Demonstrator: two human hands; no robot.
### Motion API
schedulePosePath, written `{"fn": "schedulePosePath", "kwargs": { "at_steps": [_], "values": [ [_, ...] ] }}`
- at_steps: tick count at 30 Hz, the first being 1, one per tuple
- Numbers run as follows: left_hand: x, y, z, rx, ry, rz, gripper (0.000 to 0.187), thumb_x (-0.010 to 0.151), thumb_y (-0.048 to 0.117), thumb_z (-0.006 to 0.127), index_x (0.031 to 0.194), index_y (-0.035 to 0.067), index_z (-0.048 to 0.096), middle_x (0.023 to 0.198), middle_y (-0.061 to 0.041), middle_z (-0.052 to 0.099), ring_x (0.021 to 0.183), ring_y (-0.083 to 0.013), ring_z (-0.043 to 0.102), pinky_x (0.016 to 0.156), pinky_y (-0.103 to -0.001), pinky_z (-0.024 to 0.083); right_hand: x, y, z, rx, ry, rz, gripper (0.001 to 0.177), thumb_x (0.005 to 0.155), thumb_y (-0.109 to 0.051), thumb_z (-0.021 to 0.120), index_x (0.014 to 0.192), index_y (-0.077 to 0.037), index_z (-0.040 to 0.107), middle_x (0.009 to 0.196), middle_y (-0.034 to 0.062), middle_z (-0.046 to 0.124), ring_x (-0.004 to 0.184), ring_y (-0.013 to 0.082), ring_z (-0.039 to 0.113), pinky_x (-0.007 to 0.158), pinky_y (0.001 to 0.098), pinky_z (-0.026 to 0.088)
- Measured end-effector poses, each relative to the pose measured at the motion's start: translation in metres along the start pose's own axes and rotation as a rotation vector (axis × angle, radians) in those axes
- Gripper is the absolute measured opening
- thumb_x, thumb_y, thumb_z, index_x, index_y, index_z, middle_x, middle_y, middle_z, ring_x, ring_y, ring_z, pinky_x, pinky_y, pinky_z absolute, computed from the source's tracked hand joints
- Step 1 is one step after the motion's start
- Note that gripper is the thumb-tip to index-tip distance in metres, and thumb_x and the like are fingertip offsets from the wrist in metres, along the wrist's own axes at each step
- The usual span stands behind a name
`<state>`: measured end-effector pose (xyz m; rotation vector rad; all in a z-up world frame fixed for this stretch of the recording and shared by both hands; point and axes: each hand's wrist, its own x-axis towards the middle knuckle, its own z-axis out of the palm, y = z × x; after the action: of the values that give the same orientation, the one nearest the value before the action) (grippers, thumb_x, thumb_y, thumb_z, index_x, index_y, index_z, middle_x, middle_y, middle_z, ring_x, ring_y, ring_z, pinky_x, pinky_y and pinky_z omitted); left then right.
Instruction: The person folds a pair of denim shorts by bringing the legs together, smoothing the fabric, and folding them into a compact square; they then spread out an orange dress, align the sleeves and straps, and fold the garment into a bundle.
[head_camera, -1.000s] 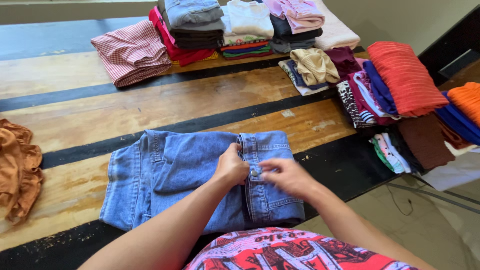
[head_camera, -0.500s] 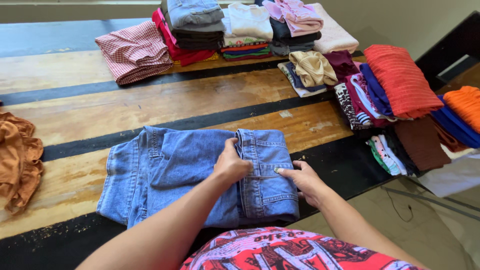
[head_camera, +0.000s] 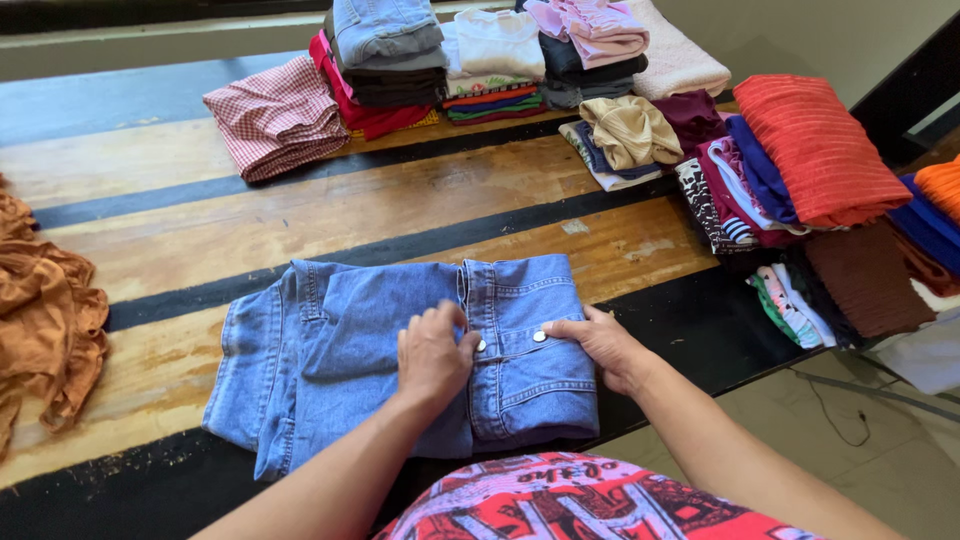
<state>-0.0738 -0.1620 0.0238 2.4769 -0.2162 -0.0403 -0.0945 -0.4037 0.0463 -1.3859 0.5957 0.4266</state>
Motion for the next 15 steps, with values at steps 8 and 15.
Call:
{"fn": "schedulePosePath", "kwargs": {
  "at_steps": [8, 15],
  "values": [
    [0.026, 0.004, 0.037, -0.177, -0.058, 0.144, 0.017, 0.086, 0.024, 0.072, 0.101, 0.021, 0.079, 0.112, -0.012, 0.065, 0.111, -0.0344, 0.058, 0.091, -0.048, 0.044, -0.011, -0.028, -0.018, -0.128, 0.168, -0.161, 0.058, 0.074, -0.010, 0.079, 0.127, 0.002, 0.057, 0.107, 0.0170, 0.072, 0.088, 0.0247, 0.073, 0.075, 0.0378, 0.062],
    [0.039, 0.008, -0.027, -1.043, -0.451, -0.050, 0.047, 0.096, 0.038, 0.058, 0.131, 0.007, 0.064, 0.117, -0.010, 0.071, 0.096, -0.0195, 0.071, 0.080, -0.034, 0.054, -0.053, -0.080, 0.047, -0.709, 0.301, -0.451, 0.060, 0.069, -0.024, 0.086, 0.120, 0.002, 0.065, 0.108, 0.0138, 0.075, 0.093, 0.0223, 0.073, 0.080, 0.0350, 0.059]
  ]
}}
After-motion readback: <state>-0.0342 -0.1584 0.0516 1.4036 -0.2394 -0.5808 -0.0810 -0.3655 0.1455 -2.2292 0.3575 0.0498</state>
